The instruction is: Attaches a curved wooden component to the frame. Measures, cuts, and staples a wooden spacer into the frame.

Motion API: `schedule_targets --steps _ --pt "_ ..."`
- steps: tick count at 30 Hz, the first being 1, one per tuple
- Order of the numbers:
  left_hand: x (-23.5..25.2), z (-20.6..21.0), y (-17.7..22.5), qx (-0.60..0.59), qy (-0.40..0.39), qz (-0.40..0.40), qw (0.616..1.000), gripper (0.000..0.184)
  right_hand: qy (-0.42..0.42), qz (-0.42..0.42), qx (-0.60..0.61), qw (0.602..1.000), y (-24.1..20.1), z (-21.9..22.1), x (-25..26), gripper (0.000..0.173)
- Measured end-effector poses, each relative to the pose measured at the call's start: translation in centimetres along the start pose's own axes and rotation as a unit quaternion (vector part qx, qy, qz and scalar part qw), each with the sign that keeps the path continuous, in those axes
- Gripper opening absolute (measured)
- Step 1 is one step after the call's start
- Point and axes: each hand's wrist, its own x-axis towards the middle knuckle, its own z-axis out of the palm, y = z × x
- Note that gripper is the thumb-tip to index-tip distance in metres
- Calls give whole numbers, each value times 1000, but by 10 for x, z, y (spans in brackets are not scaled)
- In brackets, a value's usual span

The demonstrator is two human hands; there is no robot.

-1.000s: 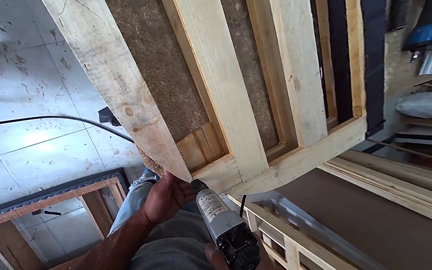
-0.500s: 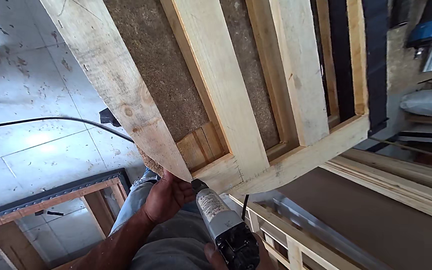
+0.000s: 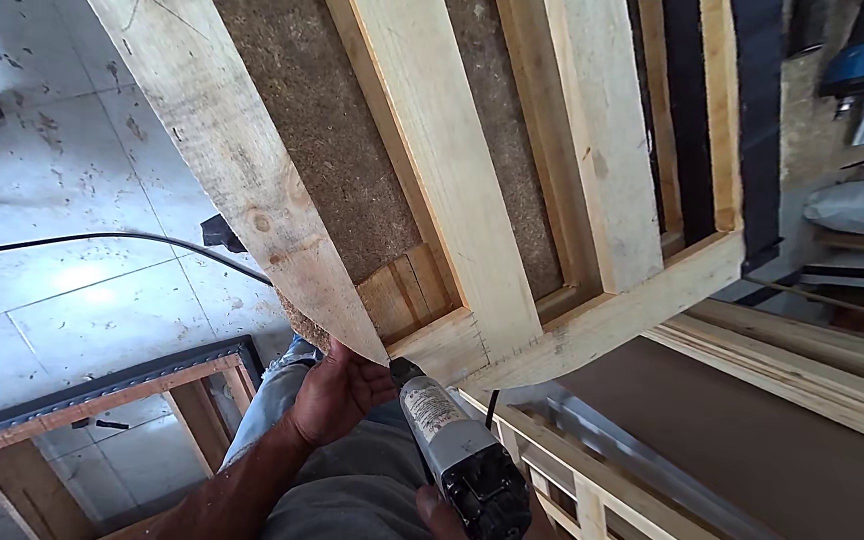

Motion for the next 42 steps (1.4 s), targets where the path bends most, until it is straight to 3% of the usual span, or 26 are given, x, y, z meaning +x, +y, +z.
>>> schedule_targets --steps 17,19,24,42 --pt "-5 4 2 3 -1 -6 1000 72 11 16 -16 1000 -11 0 -9 42" --pt "-3 2 2 9 -2 -3 1000 72 3 15 -8 1000 -3 -3 -12 46" --pt "-1 -2 -1 3 -30 7 1000 73 12 9 42 999 30 -10 -20 40" --pt "-2 0 0 0 -2 3 1000 73 -15 -1 16 1000 8 -1 0 40"
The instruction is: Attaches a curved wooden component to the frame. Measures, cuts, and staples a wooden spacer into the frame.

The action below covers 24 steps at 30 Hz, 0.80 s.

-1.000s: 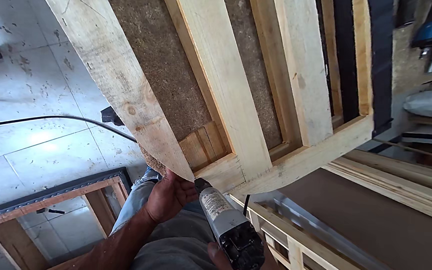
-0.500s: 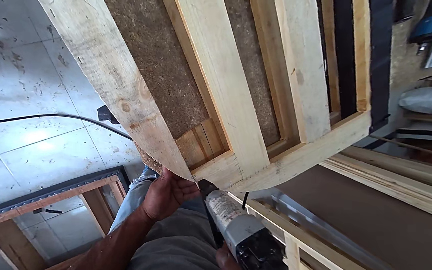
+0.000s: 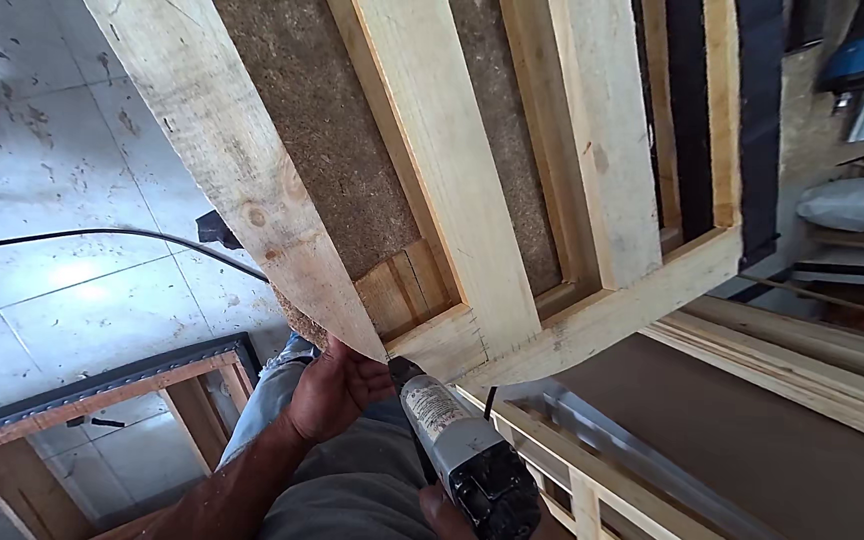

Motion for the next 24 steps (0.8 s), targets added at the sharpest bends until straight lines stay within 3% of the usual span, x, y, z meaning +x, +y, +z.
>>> schedule_targets --steps 13,24 --pt "1 -3 -1 -14 -6 1 1000 73 -2 9 -16 1000 -4 -1 1 45" --pt "1 -4 -1 -15 -10 -1 1000 71 7 7 -18 1000 -3 1 1 37"
